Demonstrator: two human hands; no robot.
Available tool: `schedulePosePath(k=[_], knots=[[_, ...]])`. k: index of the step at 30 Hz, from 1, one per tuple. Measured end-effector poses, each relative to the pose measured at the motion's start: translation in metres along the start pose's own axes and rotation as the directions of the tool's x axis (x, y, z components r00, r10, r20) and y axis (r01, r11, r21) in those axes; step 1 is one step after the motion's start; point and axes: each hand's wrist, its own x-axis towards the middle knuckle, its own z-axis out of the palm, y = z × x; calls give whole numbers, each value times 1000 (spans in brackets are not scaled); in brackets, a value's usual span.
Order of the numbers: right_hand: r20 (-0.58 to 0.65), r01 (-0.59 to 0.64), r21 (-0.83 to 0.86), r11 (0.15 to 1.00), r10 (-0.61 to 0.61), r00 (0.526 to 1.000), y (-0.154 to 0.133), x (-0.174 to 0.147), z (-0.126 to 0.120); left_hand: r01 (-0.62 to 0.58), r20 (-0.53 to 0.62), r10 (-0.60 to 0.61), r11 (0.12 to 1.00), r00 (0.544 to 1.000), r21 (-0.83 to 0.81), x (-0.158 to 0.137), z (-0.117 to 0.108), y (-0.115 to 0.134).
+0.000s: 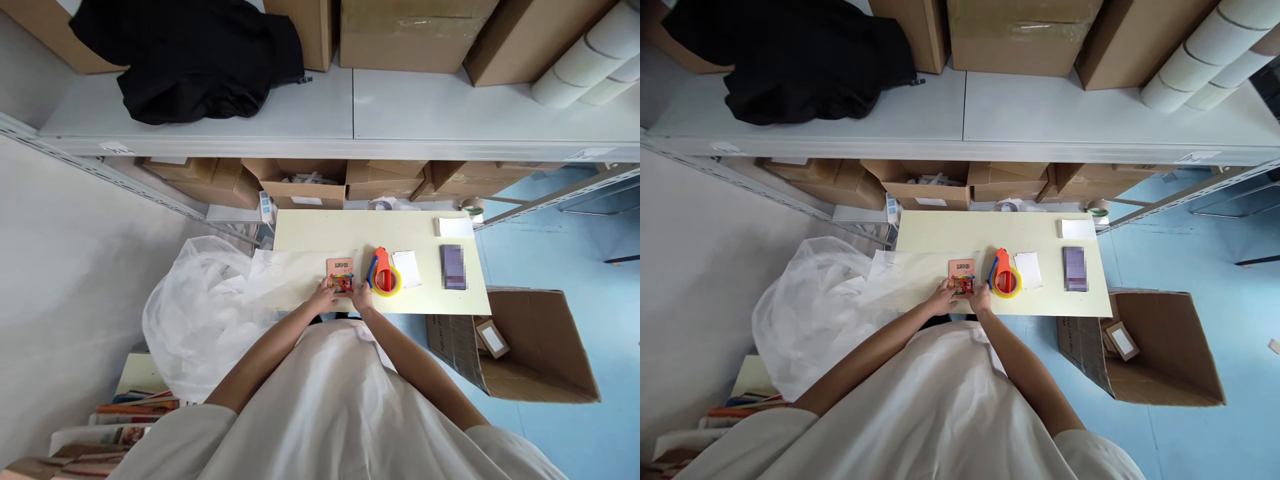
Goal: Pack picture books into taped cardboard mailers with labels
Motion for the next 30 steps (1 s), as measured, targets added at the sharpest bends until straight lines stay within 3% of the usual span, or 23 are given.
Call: schedulePosePath(k=[6, 10, 14, 17, 20, 23, 27, 30], knots=[[-33, -76, -255, 964, 70, 997, -17, -1, -2, 35, -78, -47, 989, 996, -141, -3, 6, 0], [4, -44, -297, 954, 47, 999, -30, -6, -3, 63, -135, -100, 965, 986, -256, 1, 15, 8], [12, 2, -303, 953, 2, 1000, -38, -14, -19, -1, -125, -48, 930, 991, -368, 13, 24, 27], [-8, 63, -321, 945, -69, 998, -41, -20, -37, -78, -75, 45, 840, 996, -537, 20, 29, 47], [6, 123, -366, 923, -130, 992, -43, -22, -46, -57, -26, 54, 717, 998, -695, 22, 30, 60], [53, 181, -374, 909, -174, 983, -43, -21, -38, 19, -35, -61, 711, 998, -703, 20, 25, 59], [204, 285, -301, 910, -231, 951, -40, -20, -13, 63, -64, -149, 718, 987, -693, 20, 8, 40], [295, 238, -230, 943, -166, 941, -35, -16, 1, 112, -32, -191, 695, 981, -710, 21, -7, 21]])
